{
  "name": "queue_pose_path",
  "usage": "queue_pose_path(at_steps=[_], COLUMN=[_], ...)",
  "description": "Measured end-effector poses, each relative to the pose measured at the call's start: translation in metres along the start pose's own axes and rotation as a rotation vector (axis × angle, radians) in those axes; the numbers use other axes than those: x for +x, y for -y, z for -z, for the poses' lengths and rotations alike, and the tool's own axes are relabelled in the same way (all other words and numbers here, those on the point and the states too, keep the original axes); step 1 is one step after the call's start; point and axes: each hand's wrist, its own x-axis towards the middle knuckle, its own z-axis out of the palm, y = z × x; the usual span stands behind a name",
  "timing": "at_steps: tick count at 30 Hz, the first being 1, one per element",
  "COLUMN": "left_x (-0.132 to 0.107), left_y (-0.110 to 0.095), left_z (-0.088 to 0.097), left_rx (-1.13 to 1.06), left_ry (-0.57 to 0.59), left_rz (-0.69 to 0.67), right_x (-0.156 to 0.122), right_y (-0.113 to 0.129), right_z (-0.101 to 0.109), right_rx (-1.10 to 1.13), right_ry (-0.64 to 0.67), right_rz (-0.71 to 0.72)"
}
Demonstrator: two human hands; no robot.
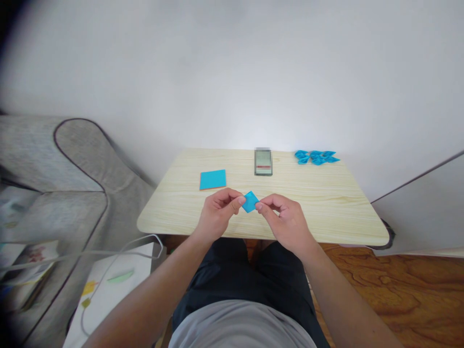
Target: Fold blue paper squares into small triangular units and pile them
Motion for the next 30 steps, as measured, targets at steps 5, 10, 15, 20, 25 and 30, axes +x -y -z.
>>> queue_pose_path(at_steps=[5,10,15,20,25,30], left_x=[0.004,0.004,0.002,0.003,0.003,0.002], left_y=[0.004,0.009,0.010,0.007,0.010,0.016], left_z=[0.007,0.008,0.003,0.002,0.003,0.004], left_rx=[0.033,0.065,0.061,0.039,0.024,0.041], left_ry=[0.131,0.138,0.124,0.083,0.071,0.070], left_rz=[0.034,0.000,-0.010,-0.029,-0.028,-0.020], right_x=[0.006,0.008,0.008,0.008,0.006,0.009], right_y=[-0.007,-0.016,-0.017,-0.017,-0.020,-0.019], right_z=[0.003,-0.004,-0.007,-0.007,-0.010,-0.007], right_rx=[0.075,0.183,0.186,0.185,0.126,0.141], right_ry=[0.021,0.113,0.116,0.134,0.122,0.191], right_rz=[-0.020,-0.090,-0.085,-0.082,-0.031,-0.055])
